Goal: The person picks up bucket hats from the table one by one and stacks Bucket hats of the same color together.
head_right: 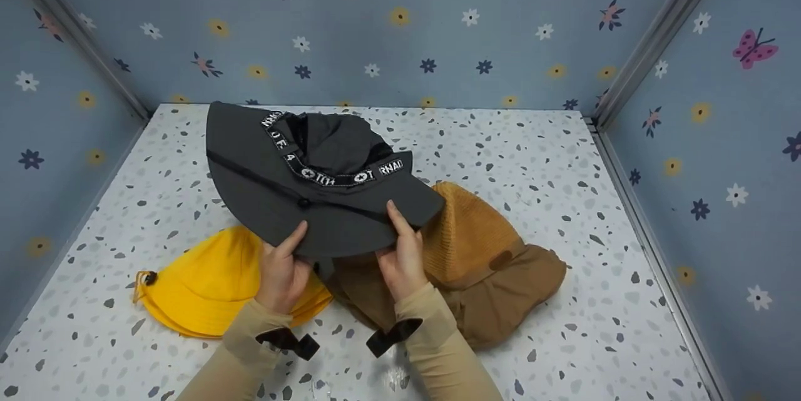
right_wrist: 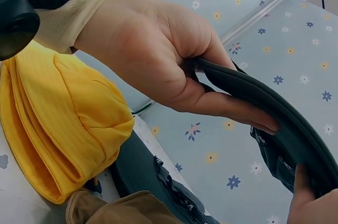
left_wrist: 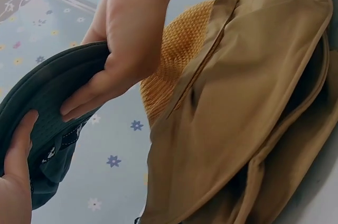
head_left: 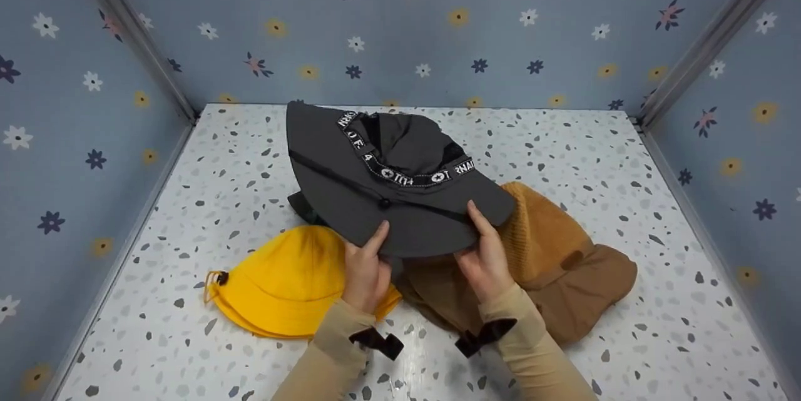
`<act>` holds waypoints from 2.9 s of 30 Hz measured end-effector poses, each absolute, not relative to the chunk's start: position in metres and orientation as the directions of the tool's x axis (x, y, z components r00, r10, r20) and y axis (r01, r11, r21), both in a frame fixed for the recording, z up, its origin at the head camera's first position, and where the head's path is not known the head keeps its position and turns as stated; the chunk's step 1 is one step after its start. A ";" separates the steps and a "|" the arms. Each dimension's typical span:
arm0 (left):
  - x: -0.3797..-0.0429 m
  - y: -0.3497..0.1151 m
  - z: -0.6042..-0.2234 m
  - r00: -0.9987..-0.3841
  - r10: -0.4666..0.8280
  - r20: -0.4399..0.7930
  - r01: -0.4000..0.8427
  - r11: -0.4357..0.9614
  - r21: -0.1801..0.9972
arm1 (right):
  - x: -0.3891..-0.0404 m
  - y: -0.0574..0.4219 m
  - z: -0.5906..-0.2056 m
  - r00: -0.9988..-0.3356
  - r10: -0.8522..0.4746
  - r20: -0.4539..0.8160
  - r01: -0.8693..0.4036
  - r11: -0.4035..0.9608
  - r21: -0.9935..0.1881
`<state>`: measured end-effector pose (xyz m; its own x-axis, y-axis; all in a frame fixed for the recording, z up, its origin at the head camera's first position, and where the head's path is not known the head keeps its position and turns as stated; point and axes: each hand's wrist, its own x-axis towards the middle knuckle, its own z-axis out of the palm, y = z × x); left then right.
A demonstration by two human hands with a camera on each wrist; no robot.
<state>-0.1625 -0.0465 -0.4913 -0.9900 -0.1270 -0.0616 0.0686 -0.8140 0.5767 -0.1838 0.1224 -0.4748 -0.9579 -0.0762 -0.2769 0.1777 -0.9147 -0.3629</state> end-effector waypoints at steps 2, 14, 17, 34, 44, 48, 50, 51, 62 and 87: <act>-0.161 -0.044 -0.491 -0.991 -0.118 -0.060 0.062 -0.814 0.578 | -0.184 0.121 -0.474 -0.961 -0.062 -0.268 0.165 -0.910 -0.381; -0.160 -0.048 -0.494 -0.996 -0.070 -0.059 0.022 -0.806 0.591 | -0.184 0.120 -0.475 -0.957 0.036 -0.289 0.101 -0.890 -0.444; -0.160 -0.050 -0.495 -0.997 -0.061 -0.048 0.020 -0.800 0.599 | -0.184 0.120 -0.475 -0.960 0.039 -0.278 0.100 -0.879 -0.467; -0.160 -0.056 -0.494 -0.992 -0.069 -0.102 -0.002 -0.818 0.575 | -0.185 0.126 -0.474 -0.952 0.073 -0.297 0.088 -0.864 -0.496; -0.159 -0.060 -0.491 -0.989 -0.069 -0.128 -0.017 -0.820 0.572 | -0.186 0.132 -0.472 -0.965 0.061 -0.254 0.083 -0.851 -0.519; -0.160 -0.062 -0.490 -0.988 -0.064 -0.143 -0.028 -0.828 0.559 | -0.186 0.135 -0.471 -0.969 0.055 -0.242 0.085 -0.843 -0.531; -0.161 -0.063 -0.490 -0.987 -0.057 -0.148 -0.036 -0.829 0.558 | -0.187 0.136 -0.471 -0.967 0.060 -0.246 0.086 -0.836 -0.542; -0.161 -0.063 -0.490 -0.987 -0.054 -0.153 -0.041 -0.830 0.557 | -0.187 0.137 -0.471 -0.967 0.062 -0.248 0.088 -0.831 -0.549; -0.163 -0.069 -0.492 -0.984 -0.052 -0.171 -0.051 -0.835 0.547 | -0.190 0.145 -0.468 -0.960 0.062 -0.272 0.119 -0.790 -0.602; -0.165 -0.074 -0.495 -0.985 -0.074 -0.157 -0.029 -0.823 0.567 | -0.192 0.148 -0.471 -0.955 0.077 -0.287 0.123 -0.777 -0.618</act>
<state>-0.1653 -0.0737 -0.4948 -0.9849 -0.0738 -0.1566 -0.0285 -0.8230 0.5673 -0.1922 0.1480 -0.4709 -0.9548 0.0771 -0.2872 0.1231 -0.7768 -0.6176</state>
